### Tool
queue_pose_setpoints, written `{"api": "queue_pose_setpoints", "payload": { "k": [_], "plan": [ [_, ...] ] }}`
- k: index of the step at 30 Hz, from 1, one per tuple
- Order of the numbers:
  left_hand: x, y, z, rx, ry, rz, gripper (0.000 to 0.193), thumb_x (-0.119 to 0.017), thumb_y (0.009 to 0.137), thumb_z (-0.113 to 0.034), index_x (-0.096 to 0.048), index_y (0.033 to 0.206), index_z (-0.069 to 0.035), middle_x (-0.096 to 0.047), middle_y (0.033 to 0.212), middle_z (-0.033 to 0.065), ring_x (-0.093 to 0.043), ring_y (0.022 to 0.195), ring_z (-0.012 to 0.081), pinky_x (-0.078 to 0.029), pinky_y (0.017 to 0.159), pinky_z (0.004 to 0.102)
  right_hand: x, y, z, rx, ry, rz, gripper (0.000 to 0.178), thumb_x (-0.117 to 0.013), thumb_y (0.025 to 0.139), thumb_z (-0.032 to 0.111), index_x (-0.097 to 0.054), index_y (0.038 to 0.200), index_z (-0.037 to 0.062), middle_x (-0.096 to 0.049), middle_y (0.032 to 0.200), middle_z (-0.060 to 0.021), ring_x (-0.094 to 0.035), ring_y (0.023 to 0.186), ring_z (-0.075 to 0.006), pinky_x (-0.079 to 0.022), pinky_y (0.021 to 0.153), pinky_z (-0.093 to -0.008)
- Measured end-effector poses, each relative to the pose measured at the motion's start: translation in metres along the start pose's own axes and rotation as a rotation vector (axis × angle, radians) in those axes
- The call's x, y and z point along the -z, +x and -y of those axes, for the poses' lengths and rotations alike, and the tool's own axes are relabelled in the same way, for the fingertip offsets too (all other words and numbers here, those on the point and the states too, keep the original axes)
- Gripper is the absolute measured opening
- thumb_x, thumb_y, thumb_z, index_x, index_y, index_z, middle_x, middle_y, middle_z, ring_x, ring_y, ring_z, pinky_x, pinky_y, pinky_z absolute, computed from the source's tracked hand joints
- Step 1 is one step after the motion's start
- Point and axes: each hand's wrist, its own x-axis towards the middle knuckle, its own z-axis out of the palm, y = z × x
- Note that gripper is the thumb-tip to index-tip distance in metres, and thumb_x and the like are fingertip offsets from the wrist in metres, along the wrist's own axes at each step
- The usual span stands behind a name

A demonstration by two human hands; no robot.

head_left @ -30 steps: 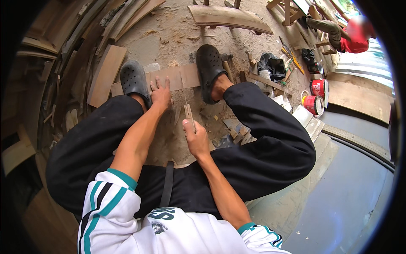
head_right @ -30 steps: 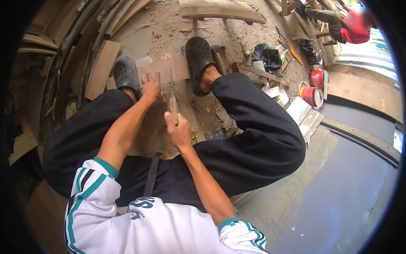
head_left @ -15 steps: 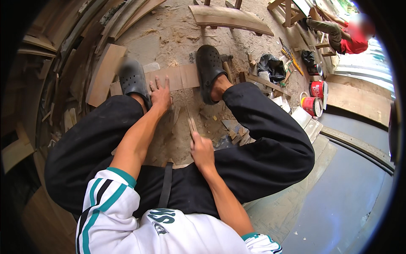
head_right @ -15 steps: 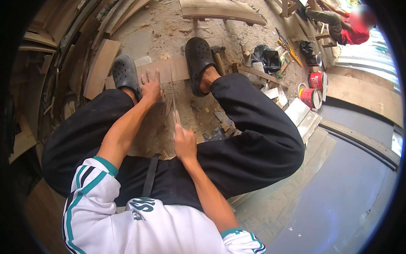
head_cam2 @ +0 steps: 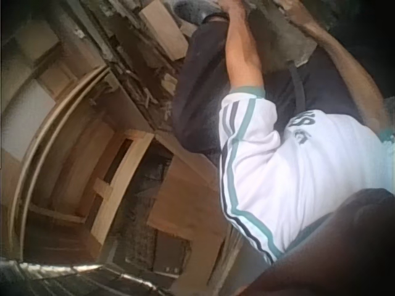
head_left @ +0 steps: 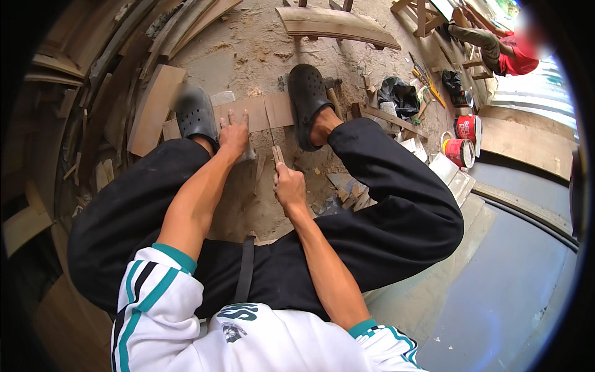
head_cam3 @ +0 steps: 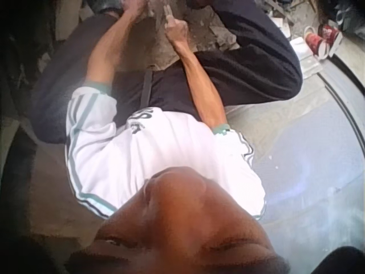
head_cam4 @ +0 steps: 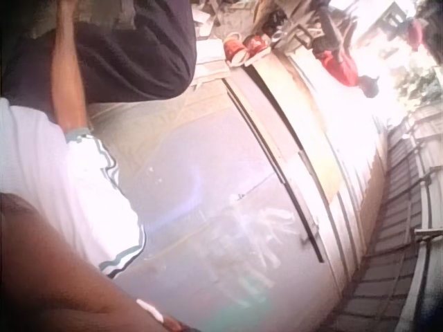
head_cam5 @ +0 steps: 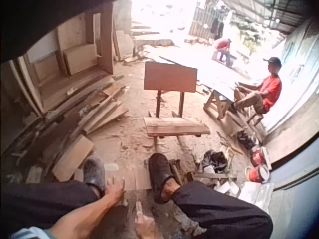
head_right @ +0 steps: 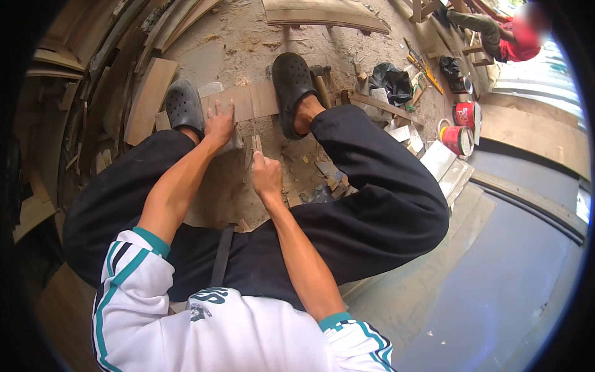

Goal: The person uses a chisel to carve a small wooden block while sitting on the floor. They then pick up a larger wooden frame and inspect it.

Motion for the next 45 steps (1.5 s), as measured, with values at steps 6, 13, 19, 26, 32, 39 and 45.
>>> {"api": "queue_pose_setpoints", "payload": {
  "k": [6, 13, 19, 26, 32, 39, 45],
  "plan": [
    [-0.008, 0.002, 0.009, -0.021, 0.024, -0.003, 0.072, -0.061, 0.091, -0.028, -0.027, 0.154, -0.017, -0.029, 0.149, 0.0359, -0.045, 0.124, 0.0588, -0.046, 0.102, 0.0508, 0.024, -0.073, 0.006, -0.087, 0.014, 0.066, 0.049, -0.046, 0.098, 0.033, -0.049, 0.059, 0.0038, -0.045, 0.048, -0.0026, -0.044, 0.04, -0.0136, -0.031, 0.041, -0.0317],
    [-0.006, -0.006, -0.002, -0.01, -0.021, 0.024, 0.068, -0.054, 0.093, -0.021, -0.027, 0.154, -0.016, -0.028, 0.149, 0.0373, -0.044, 0.125, 0.0588, -0.045, 0.101, 0.0516, 0.004, -0.007, 0.0, -0.023, -0.032, -0.034, 0.049, -0.047, 0.098, 0.033, -0.047, 0.058, 0.0044, -0.044, 0.049, -0.0029, -0.044, 0.04, -0.0145, -0.034, 0.043, -0.0309],
    [-0.01, 0.009, 0.004, 0.009, 0.034, -0.026, 0.065, -0.053, 0.092, -0.016, -0.029, 0.153, -0.015, -0.028, 0.149, 0.0364, -0.044, 0.125, 0.0588, -0.047, 0.1, 0.0509, 0.022, -0.063, 0.0, 0.198, -0.229, -0.02, 0.055, -0.047, 0.096, 0.04, -0.057, 0.07, -0.0075, -0.053, 0.061, -0.0259, -0.056, 0.058, -0.0369, -0.041, 0.06, -0.0469],
    [-0.018, -0.006, 0.001, 0.046, -0.033, 0.041, 0.065, -0.051, 0.092, -0.013, -0.028, 0.153, -0.017, -0.023, 0.153, 0.0336, -0.038, 0.13, 0.0595, -0.047, 0.099, 0.0537, 0.005, -0.026, -0.013, 0.287, -0.245, -0.068, 0.041, -0.049, 0.095, 0.025, -0.054, 0.062, 0.0004, -0.052, 0.052, -0.012, -0.054, 0.048, -0.0265, -0.04, 0.05, -0.0389],
    [-0.013, 0.005, -0.002, 0.092, -0.055, -0.042, 0.068, -0.057, 0.091, -0.017, -0.029, 0.153, -0.018, -0.024, 0.154, 0.0314, -0.036, 0.131, 0.0587, -0.048, 0.098, 0.0539, 0.001, -0.025, -0.039, 0.339, -0.195, -0.094, 0.046, -0.049, 0.096, 0.028, -0.053, 0.06, 0.0003, -0.051, 0.052, -0.0078, -0.05, 0.045, -0.017, -0.037, 0.046, -0.0338],
    [-0.008, 0.003, -0.002, 0.104, -0.097, 0.06, 0.079, -0.067, 0.088, -0.043, -0.027, 0.153, -0.021, -0.021, 0.156, 0.0277, -0.032, 0.134, 0.0576, -0.046, 0.099, 0.0555, 0.013, -0.06, 0.005, -0.028, -0.13, 0.049, 0.052, -0.045, 0.096, 0.037, -0.061, 0.076, -0.0082, -0.056, 0.071, -0.0313, -0.059, 0.066, -0.0446, -0.043, 0.062, -0.0481],
    [-0.009, 0.003, -0.023, 0.09, -0.113, 0.024, 0.078, -0.066, 0.089, -0.041, -0.026, 0.153, -0.023, -0.02, 0.157, 0.0264, -0.031, 0.135, 0.0576, -0.048, 0.097, 0.0562, 0.004, 0.019, -0.021, 0.121, -0.072, 0.005, 0.044, -0.046, 0.096, 0.03, -0.055, 0.065, 0.0001, -0.044, 0.049, -0.0095, -0.051, 0.045, -0.0209, -0.038, 0.047, -0.0354]
  ]
}}
